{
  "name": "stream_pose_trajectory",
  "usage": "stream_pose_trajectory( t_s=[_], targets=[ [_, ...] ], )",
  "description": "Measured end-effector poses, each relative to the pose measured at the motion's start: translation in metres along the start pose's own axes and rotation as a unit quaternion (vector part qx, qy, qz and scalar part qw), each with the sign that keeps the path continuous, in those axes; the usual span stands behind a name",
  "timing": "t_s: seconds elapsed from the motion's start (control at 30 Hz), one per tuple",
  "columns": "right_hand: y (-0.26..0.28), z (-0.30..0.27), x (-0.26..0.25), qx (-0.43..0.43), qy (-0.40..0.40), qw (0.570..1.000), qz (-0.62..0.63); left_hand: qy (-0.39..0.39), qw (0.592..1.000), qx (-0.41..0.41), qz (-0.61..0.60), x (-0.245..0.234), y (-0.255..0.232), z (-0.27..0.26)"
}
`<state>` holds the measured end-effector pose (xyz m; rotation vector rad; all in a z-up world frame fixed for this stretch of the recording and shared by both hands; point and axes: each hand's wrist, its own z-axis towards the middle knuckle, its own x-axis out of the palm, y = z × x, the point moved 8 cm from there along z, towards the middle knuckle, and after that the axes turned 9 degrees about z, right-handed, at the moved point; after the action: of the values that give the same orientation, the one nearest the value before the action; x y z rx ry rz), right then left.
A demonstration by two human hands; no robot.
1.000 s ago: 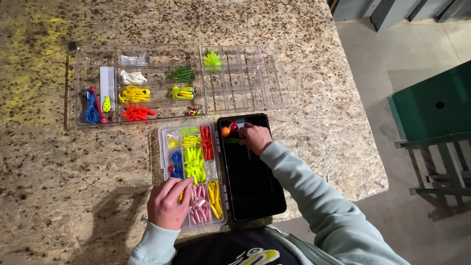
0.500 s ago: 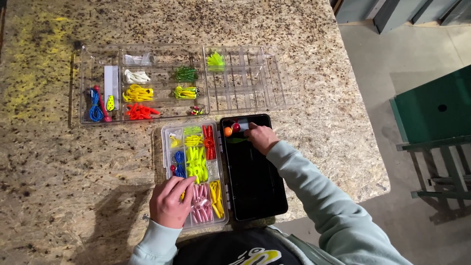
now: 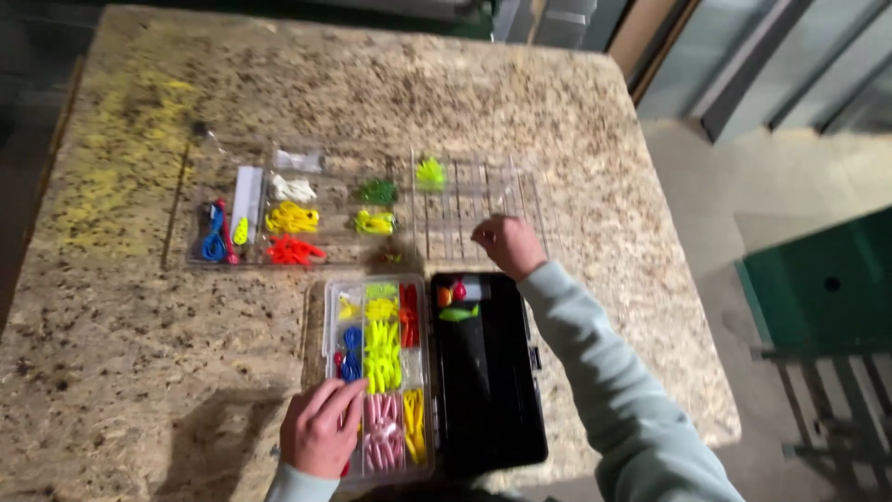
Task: Organizing various fishing lures and soft plastics into a multi-compartment tackle box.
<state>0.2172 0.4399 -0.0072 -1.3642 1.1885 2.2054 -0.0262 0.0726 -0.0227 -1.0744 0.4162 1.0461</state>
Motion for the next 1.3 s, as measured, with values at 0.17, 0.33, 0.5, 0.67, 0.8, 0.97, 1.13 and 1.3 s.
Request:
stream_pose_trajectory(
  t_s=[0.17,0.33,0.5,0.67,0.8,0.97,1.13,1.3],
  targets=[
    [-0.041,0.122,0.031,0.084,0.01,0.995,-0.058,-0.049,0.993,-0.074,0.08,-0.03,0.007,-0.007],
    [-0.093,0.202,0.091,0.208,0.035,0.969,-0.129,-0.047,0.966,-0.253,0.009,-0.028,0.048,-0.046],
    [-0.106,0.231,0.129,0.206,0.093,0.94,-0.257,0.063,0.948,-0.307,-0.052,0.046,0.118,-0.11],
    [-0.129,0.238,0.155,0.22,0.106,0.929,-0.278,0.032,0.948,-0.313,-0.04,0.053,0.131,-0.126],
    [-0.137,0.228,0.151,0.247,0.098,0.937,-0.226,0.005,0.95,-0.312,-0.03,0.064,0.14,-0.144],
    [-0.103,0.213,0.117,0.282,0.091,0.945,-0.138,0.117,0.972,-0.196,0.061,0.087,0.162,-0.162],
    [-0.098,0.213,0.124,0.252,0.091,0.955,-0.125,0.141,0.962,-0.233,0.005,0.089,0.151,-0.151],
    [-0.113,0.221,0.14,0.224,0.11,0.951,-0.18,0.083,0.954,-0.286,-0.023,0.077,0.144,-0.143]
  ],
)
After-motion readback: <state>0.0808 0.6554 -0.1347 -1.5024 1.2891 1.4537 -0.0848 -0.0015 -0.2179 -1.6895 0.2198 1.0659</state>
